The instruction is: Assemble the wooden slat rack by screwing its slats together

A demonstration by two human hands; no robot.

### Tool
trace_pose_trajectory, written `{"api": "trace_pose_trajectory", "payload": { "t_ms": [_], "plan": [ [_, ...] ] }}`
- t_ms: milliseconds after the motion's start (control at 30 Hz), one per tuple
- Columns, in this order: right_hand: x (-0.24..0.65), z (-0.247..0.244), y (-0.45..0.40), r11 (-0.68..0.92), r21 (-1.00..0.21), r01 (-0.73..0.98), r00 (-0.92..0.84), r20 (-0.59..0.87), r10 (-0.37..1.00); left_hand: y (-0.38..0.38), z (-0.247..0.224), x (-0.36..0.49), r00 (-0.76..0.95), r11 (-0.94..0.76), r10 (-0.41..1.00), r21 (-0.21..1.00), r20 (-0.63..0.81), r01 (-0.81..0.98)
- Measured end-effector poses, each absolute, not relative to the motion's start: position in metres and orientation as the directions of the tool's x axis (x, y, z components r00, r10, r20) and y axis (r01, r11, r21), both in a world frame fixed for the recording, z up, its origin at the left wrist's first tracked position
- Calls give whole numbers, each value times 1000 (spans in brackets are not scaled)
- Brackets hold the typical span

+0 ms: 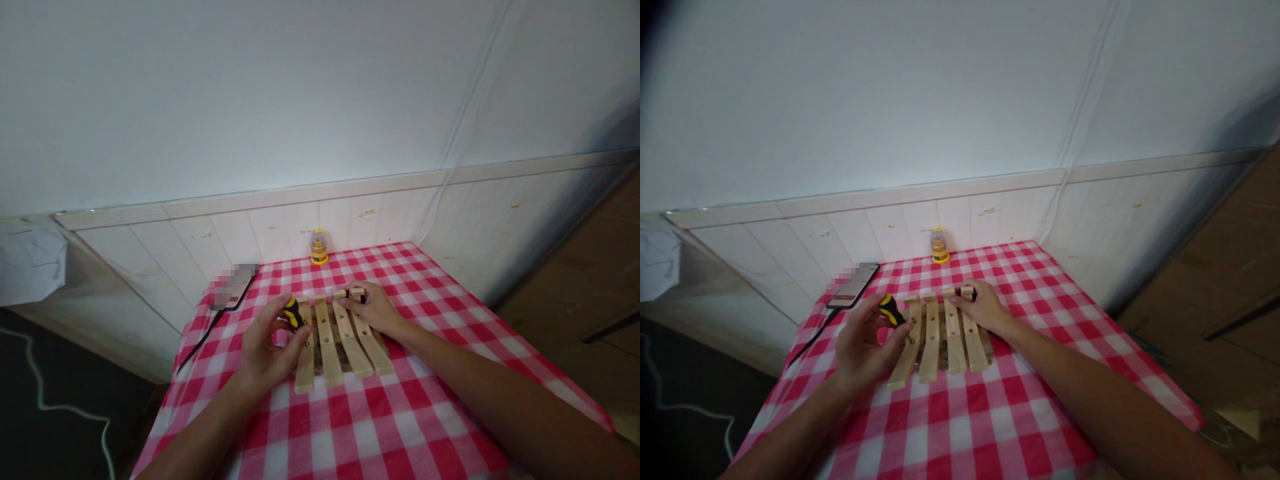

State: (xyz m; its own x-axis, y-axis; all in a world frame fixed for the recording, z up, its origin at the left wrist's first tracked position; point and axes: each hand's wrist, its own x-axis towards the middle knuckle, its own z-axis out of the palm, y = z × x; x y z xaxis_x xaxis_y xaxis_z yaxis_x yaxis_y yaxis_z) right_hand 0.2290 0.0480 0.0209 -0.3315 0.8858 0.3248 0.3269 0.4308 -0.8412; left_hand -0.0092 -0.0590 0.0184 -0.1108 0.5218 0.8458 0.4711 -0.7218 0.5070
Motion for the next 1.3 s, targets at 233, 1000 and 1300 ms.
{"api": "trace_pose_trajectory", "payload": {
  "t_ms": [233, 1000, 1300],
  "plan": [
    [229, 20, 49, 438, -834, 335, -332, 330, 884, -59, 18, -8, -92, -733, 503, 480, 860, 482],
    [229, 21, 47, 430, -841, 328, -335, 322, 886, -64, 26, -4, -94, -737, 545, 530, 833, 419],
    [229, 21, 47, 428, -841, 330, -329, 322, 888, -65, 25, -6, -64, -726, 588, 561, 806, 397]
  ]
}}
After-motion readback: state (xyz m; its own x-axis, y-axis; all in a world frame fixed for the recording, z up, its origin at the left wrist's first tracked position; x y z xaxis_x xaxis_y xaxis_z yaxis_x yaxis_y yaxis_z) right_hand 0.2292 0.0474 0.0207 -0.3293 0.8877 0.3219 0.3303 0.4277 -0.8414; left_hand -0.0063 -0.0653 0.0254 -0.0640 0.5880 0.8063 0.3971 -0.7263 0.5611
